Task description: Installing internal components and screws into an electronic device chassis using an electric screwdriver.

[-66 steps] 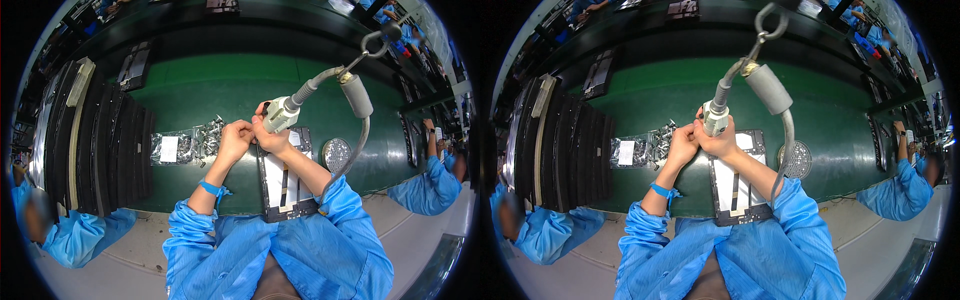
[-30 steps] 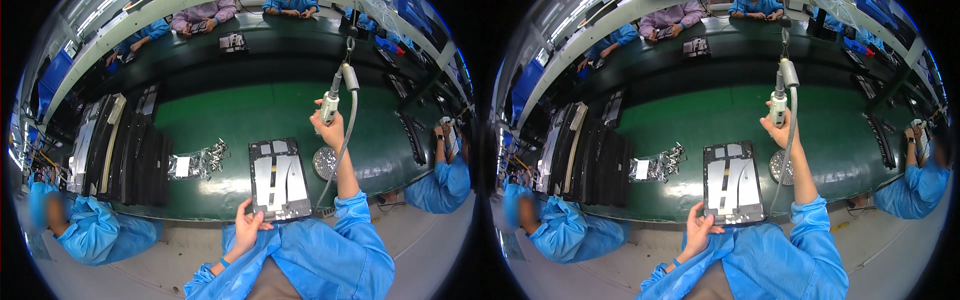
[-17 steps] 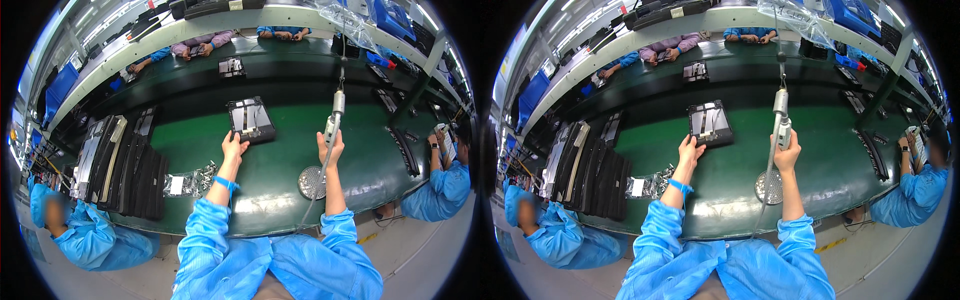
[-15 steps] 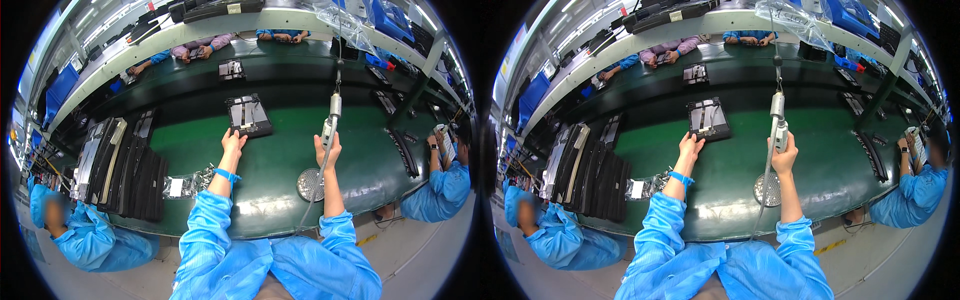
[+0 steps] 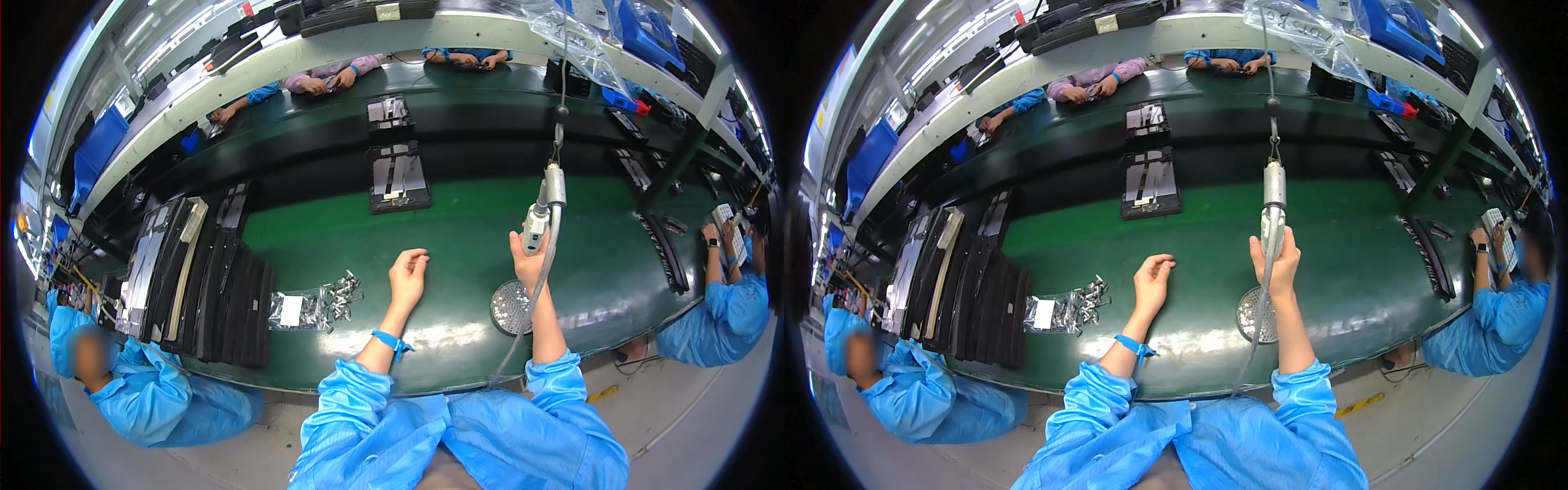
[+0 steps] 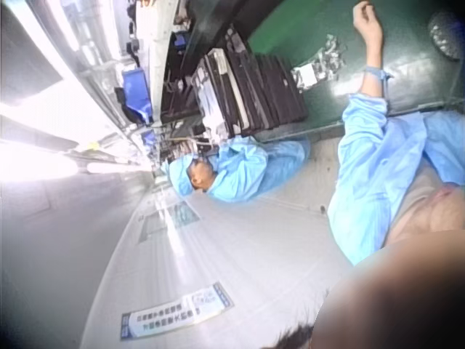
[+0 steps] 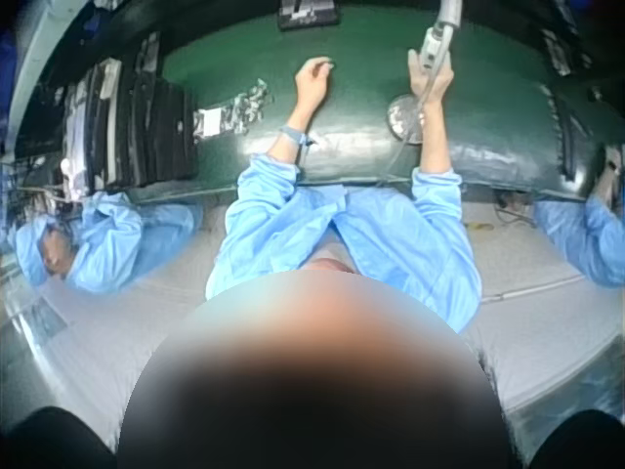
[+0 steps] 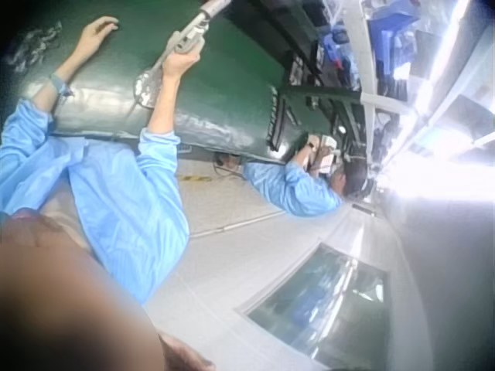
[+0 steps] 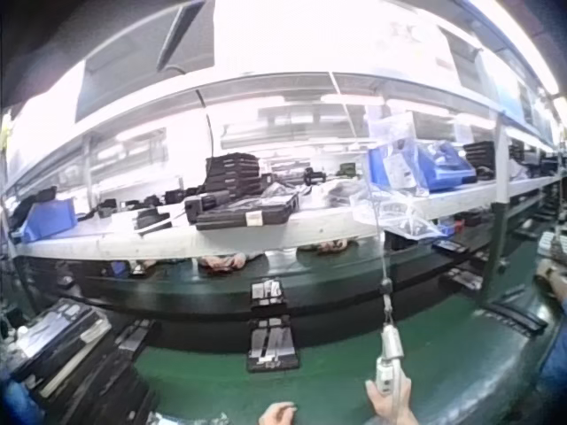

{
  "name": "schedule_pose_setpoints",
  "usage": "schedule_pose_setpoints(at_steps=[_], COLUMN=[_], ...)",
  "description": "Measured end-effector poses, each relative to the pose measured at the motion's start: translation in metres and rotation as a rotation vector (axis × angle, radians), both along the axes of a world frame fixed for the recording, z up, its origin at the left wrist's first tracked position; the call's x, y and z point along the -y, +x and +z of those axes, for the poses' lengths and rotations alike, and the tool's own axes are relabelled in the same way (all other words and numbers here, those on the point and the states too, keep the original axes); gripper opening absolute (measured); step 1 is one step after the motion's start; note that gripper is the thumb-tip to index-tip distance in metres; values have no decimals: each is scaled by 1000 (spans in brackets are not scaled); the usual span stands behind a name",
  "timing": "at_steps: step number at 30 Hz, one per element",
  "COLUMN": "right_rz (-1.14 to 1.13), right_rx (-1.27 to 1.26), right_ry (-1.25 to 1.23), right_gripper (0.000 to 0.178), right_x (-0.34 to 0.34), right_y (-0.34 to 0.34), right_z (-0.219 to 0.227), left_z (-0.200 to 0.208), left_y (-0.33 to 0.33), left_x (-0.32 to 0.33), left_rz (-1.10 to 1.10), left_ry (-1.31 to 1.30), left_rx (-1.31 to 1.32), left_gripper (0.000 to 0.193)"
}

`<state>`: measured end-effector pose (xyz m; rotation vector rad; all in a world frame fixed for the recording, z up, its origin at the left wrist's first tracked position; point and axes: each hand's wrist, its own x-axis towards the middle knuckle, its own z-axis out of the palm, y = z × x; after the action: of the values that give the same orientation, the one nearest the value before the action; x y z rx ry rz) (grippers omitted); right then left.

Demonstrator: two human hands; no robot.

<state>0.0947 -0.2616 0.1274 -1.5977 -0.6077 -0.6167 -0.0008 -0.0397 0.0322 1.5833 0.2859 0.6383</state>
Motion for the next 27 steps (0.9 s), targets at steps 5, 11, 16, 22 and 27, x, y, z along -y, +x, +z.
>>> schedule_pose_setpoints(at_steps=[5,11,16,22,27], right_rz=[49,110,142,186,208], right_rx=[-91,-151,-173,-199,-151], right_ry=[16,5,17,55,-35], right_gripper=[28,33,33,32,31], right_x=[-3,-9,-9,-15,-15], right_y=[-6,-11,-13,-20,-21], right_z=[-2,-6,-8,3,-4], left_z=[18,15,18,20,20], left_y=[-16,-15,-16,-16,-18], left_x=[9,9,8,8,7], left_rz=[-6,20,-53,-86,-102], left_ry=[260,162,97,-41,35], left_rx=[-37,12,7,-15,-50], left_gripper=[11,9,8,19,27])
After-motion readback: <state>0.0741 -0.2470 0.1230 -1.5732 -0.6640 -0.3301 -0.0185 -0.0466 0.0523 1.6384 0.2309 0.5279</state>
